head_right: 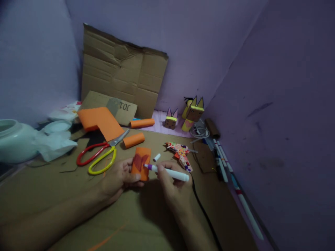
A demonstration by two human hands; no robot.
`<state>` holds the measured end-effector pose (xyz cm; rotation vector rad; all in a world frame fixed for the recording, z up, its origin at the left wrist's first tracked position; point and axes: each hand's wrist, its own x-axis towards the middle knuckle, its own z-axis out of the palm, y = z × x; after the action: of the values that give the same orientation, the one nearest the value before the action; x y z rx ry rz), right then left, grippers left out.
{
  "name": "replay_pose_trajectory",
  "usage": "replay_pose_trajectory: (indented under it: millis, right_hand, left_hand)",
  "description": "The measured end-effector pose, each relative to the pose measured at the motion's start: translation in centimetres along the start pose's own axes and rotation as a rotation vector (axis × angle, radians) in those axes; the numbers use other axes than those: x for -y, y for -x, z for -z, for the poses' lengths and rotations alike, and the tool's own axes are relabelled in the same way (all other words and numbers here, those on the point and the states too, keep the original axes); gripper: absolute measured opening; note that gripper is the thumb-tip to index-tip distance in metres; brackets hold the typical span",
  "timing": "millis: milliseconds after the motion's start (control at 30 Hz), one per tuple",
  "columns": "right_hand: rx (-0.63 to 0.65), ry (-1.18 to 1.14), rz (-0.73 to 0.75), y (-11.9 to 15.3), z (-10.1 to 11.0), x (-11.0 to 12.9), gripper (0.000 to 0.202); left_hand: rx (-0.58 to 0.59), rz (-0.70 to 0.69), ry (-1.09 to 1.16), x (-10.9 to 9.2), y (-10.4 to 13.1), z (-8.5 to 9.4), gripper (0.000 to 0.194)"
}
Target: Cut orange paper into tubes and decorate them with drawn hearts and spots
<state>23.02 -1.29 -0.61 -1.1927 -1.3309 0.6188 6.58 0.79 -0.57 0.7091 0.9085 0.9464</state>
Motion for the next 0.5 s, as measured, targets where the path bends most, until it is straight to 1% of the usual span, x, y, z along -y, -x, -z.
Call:
replay_pose_trajectory:
  millis: [67, 233, 500]
  right_hand:
    - [-0.02, -0.007, 0.008, -0.01, 0.1, -0.13, 0.02]
    - [-0.13, -0.061, 0.029, -0.3, 0.39, -0.26, 0.017]
    - [-0.139, -0.073, 0.028, -0.36, 0.02, 0.44, 0.013]
  left_hand:
    - [0.012, 0.01, 0.021, -0.14, 0.02, -0.02, 0.037]
    - [0.025, 0.043, 0.046, -0.39, 0.08, -0.08, 0.042]
    - [0.03, 0.04, 0.025, -0.44, 0.16, -0.06, 0.044]
